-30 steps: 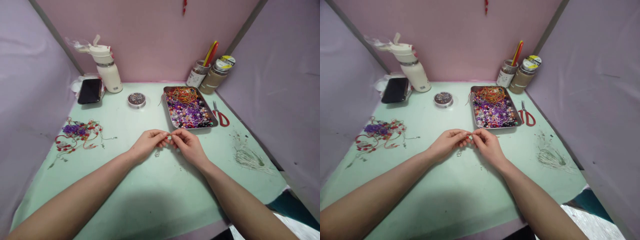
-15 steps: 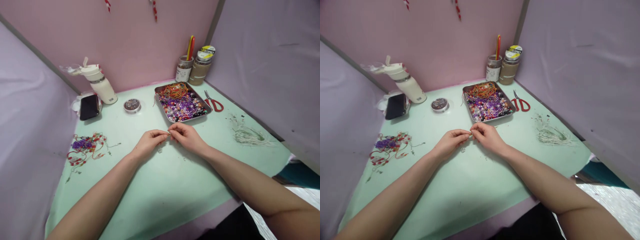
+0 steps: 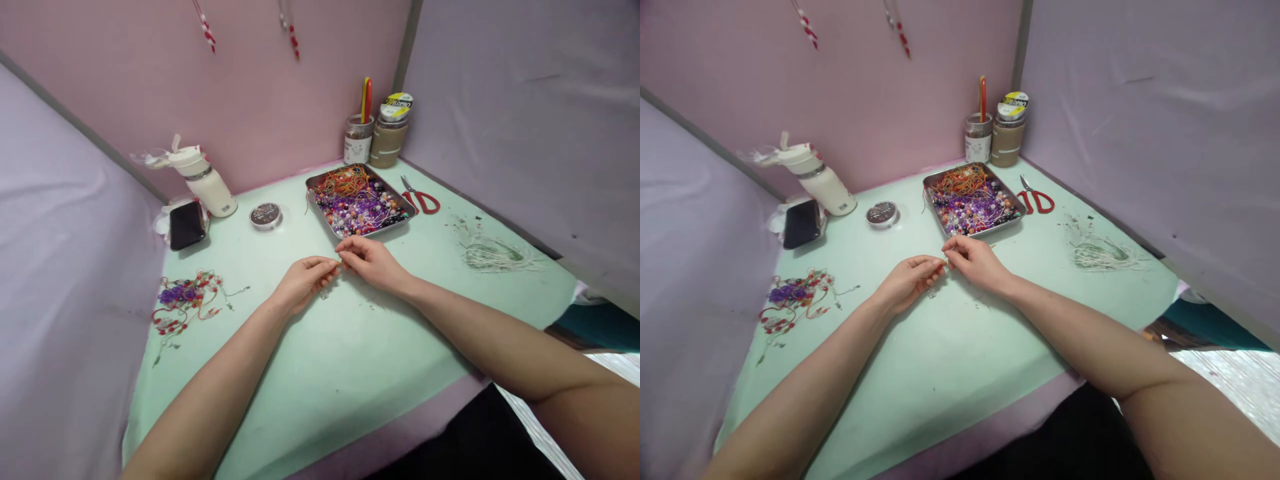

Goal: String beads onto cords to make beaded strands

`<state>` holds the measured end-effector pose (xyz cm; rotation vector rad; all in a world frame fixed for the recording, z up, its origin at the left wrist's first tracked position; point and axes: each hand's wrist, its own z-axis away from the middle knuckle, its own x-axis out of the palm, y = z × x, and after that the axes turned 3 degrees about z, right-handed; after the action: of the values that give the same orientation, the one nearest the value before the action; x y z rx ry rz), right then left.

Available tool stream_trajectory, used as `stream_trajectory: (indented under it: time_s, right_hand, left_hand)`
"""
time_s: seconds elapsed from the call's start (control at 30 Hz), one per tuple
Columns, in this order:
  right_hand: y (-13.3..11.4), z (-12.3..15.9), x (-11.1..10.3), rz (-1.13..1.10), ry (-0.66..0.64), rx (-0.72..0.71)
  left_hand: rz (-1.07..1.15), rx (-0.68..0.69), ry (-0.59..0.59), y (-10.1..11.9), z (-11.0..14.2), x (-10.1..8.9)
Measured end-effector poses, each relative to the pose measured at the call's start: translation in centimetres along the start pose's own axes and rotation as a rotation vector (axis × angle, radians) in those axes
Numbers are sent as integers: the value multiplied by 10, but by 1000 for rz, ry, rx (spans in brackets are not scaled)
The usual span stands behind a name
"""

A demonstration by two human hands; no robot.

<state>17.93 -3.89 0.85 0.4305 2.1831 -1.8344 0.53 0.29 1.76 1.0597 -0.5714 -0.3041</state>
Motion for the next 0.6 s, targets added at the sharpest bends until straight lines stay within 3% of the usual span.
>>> stream_trajectory:
  time_s: [0.17, 0.4, 0.6]
  right_hand:
    - [-1, 1, 1, 24, -11, -34]
    - [-3, 1, -2, 195, 61, -286]
    - [3, 1, 0, 284, 24, -339]
  left_hand:
    - [-4, 31, 61, 0, 1, -1]
    - [73, 50, 100, 1, -2, -2]
    - [122, 38, 110, 1, -3, -1]
